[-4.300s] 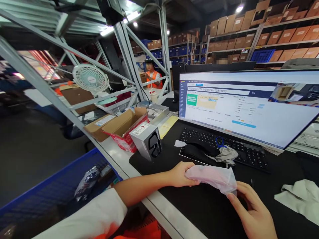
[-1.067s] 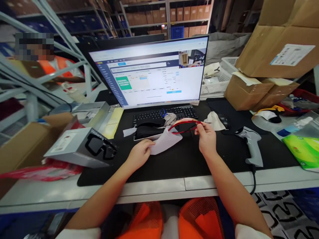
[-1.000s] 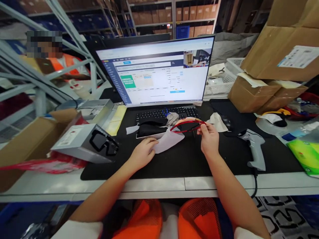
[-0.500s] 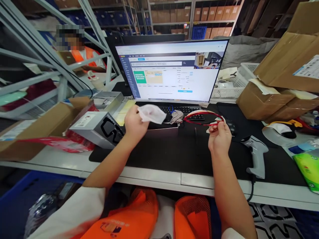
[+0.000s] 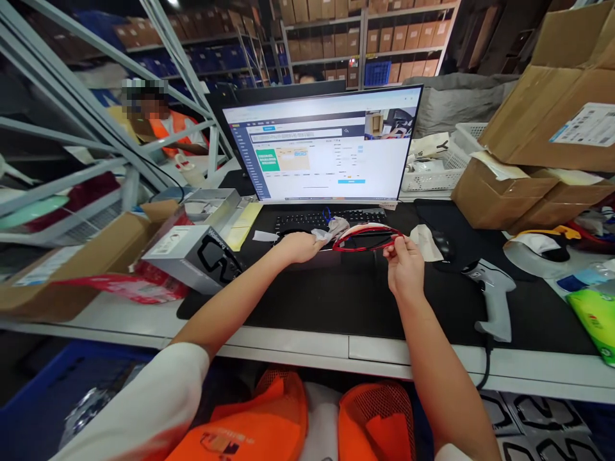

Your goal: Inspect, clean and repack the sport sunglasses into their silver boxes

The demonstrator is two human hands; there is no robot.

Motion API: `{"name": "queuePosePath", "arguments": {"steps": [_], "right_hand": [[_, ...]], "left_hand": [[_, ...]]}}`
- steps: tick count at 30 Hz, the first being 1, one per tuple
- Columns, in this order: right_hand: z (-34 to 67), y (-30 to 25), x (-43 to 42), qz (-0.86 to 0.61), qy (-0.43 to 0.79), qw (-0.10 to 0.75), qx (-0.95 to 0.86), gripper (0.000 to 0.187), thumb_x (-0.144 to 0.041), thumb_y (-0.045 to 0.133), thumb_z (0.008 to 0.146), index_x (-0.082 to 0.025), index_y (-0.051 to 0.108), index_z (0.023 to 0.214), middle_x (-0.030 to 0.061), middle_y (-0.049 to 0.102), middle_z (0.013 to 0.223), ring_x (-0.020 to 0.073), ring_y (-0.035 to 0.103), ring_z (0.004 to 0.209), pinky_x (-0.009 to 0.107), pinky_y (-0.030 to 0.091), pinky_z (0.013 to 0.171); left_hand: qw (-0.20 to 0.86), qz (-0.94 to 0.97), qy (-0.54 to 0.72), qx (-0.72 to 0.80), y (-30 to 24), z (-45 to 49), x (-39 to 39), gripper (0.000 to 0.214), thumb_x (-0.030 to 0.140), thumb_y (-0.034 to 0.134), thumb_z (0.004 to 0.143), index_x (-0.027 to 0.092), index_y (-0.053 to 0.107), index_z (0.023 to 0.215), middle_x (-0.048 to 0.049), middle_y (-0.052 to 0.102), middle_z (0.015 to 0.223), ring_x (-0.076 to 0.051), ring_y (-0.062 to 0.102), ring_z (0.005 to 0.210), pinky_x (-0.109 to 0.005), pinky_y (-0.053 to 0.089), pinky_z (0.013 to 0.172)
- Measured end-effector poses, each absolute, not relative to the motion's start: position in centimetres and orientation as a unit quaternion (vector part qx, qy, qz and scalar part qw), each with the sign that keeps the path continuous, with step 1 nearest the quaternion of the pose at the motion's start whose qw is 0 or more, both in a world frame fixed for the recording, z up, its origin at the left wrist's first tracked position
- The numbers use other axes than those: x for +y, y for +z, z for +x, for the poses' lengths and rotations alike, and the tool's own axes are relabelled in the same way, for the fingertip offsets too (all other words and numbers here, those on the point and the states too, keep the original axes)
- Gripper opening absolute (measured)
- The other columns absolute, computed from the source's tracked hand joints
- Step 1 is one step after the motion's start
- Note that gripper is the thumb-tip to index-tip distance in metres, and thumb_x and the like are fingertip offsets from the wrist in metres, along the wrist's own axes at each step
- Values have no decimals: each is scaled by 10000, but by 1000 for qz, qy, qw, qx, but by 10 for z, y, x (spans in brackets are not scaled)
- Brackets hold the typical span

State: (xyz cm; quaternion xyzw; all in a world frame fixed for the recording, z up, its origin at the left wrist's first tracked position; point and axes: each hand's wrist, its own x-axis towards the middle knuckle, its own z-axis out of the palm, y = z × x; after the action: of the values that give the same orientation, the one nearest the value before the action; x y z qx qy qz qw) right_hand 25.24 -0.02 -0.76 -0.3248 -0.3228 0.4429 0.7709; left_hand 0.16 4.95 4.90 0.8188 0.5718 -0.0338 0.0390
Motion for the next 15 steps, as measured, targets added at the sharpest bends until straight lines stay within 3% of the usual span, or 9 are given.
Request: {"name": "queuePosePath", "arguments": {"steps": [3, 5, 8, 10, 13, 15], "right_hand": [[249, -9, -1, -329, 458, 752, -342, 352, -483, 890, 720, -211, 701, 841, -36, 549, 656, 82, 531, 604, 191, 487, 548], [247, -10, -1, -330, 466, 741, -354, 348, -483, 888, 720, -213, 701, 837, -32, 560, 657, 91, 530, 603, 205, 482, 542], [243, -13, -5, -327, 477, 719, -385, 345, -489, 877, 736, -211, 702, 842, -27, 585, 657, 101, 542, 603, 224, 482, 557], [240, -16, -8, -328, 475, 702, -416, 341, -493, 864, 758, -212, 710, 877, -23, 614, 672, 106, 561, 609, 238, 490, 584], [238, -21, -14, -343, 458, 670, -473, 340, -510, 834, 794, -220, 711, 923, -18, 645, 694, 121, 590, 616, 265, 505, 623], [237, -22, -16, -352, 444, 650, -507, 334, -521, 811, 817, -225, 701, 927, -18, 646, 693, 132, 603, 623, 280, 510, 640]], "left_hand": [[26, 818, -6, 575, 49, -3, 42, 541, 528, 388, 1014, 117, 739, 1036, -204, 762, 1068, -333, 732, 1043, -418, 547, 911], [12, 823, 47, 565, 47, -9, 27, 464, 482, 448, 998, 126, 718, 1126, -182, 747, 1145, -319, 717, 1089, -408, 548, 938], [17, 839, 251, 482, 44, -17, 2, 406, 385, 463, 998, 148, 668, 1255, -146, 711, 1265, -264, 674, 1185, -390, 524, 1035], [62, 844, 357, 395, 45, -18, -11, 436, 421, 511, 986, 151, 647, 1301, -151, 689, 1312, -260, 647, 1234, -408, 505, 1088], [149, 867, 335, 337, 49, -12, -18, 554, 523, 666, 898, 163, 638, 1319, -163, 670, 1345, -300, 632, 1253, -459, 507, 1096], [186, 874, 300, 332, 51, -6, -15, 503, 506, 715, 870, 167, 679, 1240, -154, 699, 1279, -304, 651, 1203, -472, 518, 1072]]}}
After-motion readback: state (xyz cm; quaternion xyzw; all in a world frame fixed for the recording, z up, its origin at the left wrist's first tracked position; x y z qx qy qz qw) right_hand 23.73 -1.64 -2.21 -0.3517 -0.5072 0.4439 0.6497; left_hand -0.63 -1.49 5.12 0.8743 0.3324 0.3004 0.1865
